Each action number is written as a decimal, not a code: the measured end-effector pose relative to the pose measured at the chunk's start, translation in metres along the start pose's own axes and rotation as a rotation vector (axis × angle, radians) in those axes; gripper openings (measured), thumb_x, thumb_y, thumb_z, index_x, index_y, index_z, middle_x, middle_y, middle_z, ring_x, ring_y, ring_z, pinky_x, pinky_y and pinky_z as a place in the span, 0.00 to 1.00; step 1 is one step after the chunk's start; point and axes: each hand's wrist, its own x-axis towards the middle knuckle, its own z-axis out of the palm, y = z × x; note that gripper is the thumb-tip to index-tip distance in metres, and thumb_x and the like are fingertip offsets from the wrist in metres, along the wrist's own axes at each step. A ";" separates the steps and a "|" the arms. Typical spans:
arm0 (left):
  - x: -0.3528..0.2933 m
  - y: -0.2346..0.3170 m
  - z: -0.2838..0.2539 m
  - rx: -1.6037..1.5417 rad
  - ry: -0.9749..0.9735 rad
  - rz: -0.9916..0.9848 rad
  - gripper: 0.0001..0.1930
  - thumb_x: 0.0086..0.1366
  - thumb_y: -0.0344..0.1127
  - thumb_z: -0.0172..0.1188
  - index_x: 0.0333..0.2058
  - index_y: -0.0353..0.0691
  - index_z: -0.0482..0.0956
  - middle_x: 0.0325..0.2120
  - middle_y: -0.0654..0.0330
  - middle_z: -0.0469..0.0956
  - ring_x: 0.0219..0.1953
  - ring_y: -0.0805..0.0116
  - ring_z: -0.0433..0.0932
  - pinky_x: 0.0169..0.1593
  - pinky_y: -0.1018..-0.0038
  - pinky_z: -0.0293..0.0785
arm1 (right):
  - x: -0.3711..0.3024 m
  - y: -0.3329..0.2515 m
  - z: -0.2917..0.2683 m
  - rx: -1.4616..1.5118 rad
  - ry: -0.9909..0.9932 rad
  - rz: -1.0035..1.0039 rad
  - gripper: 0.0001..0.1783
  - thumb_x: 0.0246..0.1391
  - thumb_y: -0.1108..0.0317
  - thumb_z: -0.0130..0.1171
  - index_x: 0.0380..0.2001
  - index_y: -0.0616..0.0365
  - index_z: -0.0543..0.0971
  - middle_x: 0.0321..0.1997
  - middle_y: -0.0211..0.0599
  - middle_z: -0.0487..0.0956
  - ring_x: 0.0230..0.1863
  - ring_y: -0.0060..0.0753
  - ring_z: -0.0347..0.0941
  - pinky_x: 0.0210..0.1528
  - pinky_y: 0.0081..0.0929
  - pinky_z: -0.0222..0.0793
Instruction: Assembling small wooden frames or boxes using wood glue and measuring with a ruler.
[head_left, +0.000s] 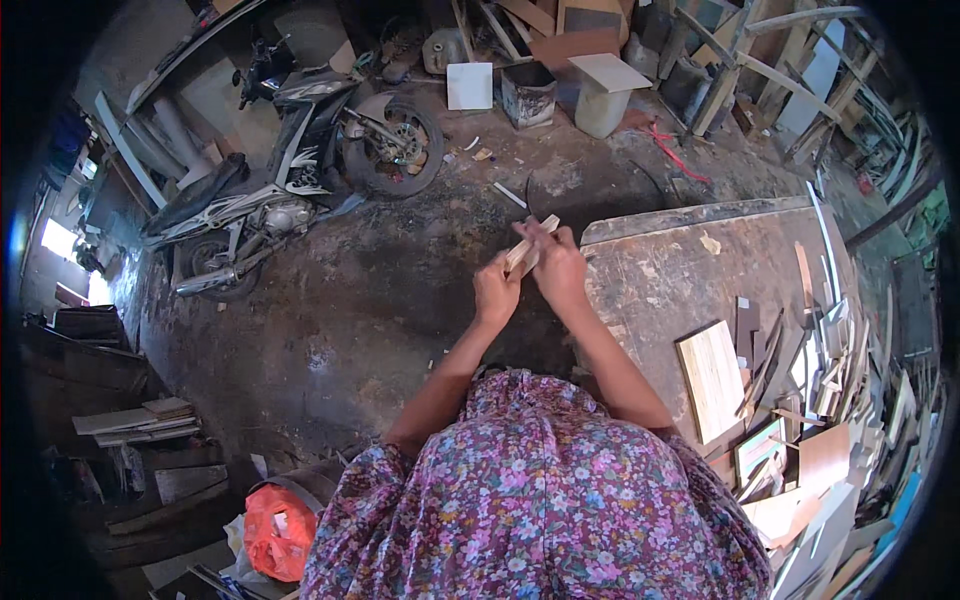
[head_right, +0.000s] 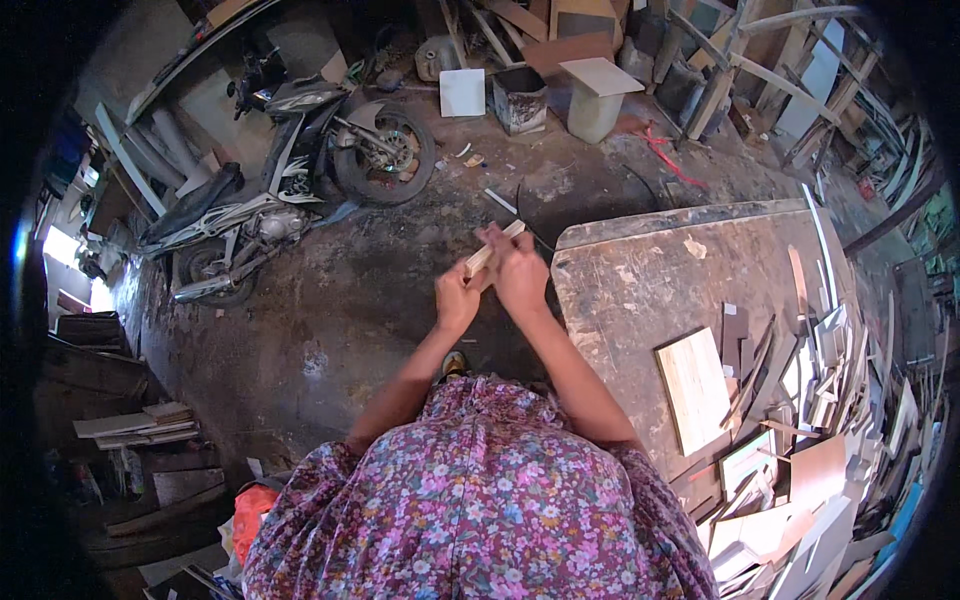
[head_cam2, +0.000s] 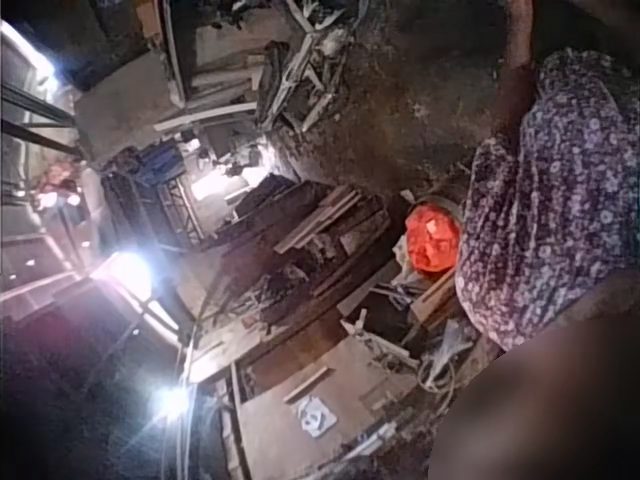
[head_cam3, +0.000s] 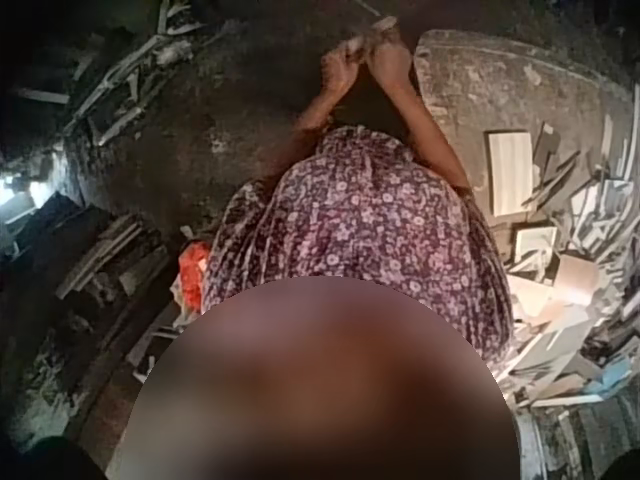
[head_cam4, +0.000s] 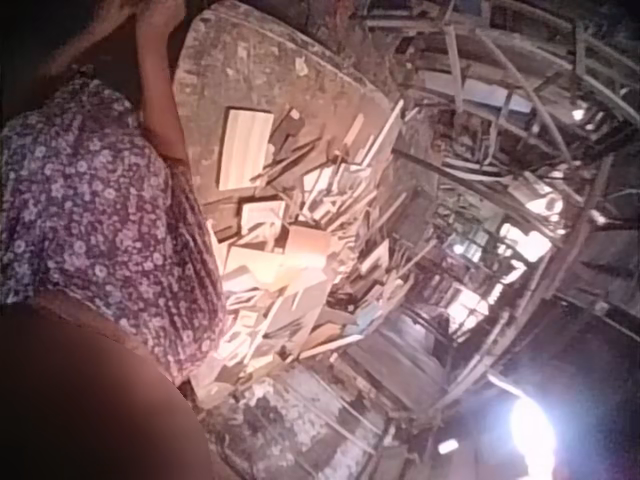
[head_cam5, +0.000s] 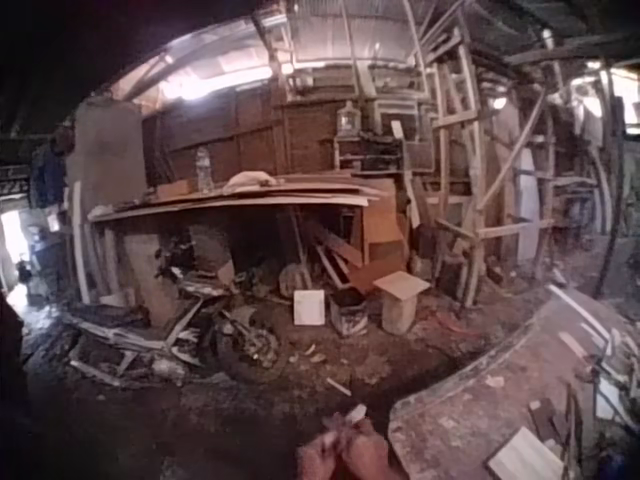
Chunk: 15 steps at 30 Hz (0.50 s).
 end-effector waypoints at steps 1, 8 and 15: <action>-0.001 0.003 0.000 0.023 -0.011 -0.019 0.06 0.50 0.29 0.56 0.25 0.32 0.73 0.18 0.45 0.72 0.23 0.50 0.75 0.25 0.66 0.67 | 0.004 0.005 -0.002 -0.024 0.019 -0.007 0.22 0.38 0.75 0.54 0.41 0.46 0.76 0.42 0.30 0.76 0.30 0.36 0.71 0.29 0.30 0.72; -0.002 -0.014 -0.007 0.008 -0.097 -0.086 0.07 0.49 0.27 0.55 0.29 0.33 0.74 0.22 0.46 0.74 0.27 0.49 0.75 0.29 0.62 0.70 | -0.023 -0.042 -0.011 0.116 -0.040 -0.104 0.22 0.41 0.72 0.53 0.44 0.49 0.74 0.27 0.41 0.71 0.26 0.41 0.73 0.24 0.33 0.71; -0.004 -0.003 -0.002 0.029 -0.029 -0.018 0.05 0.48 0.26 0.55 0.26 0.31 0.73 0.20 0.46 0.74 0.25 0.52 0.76 0.26 0.68 0.68 | -0.002 -0.008 -0.006 0.048 0.039 -0.071 0.19 0.39 0.74 0.52 0.40 0.52 0.76 0.39 0.40 0.76 0.34 0.40 0.73 0.29 0.34 0.72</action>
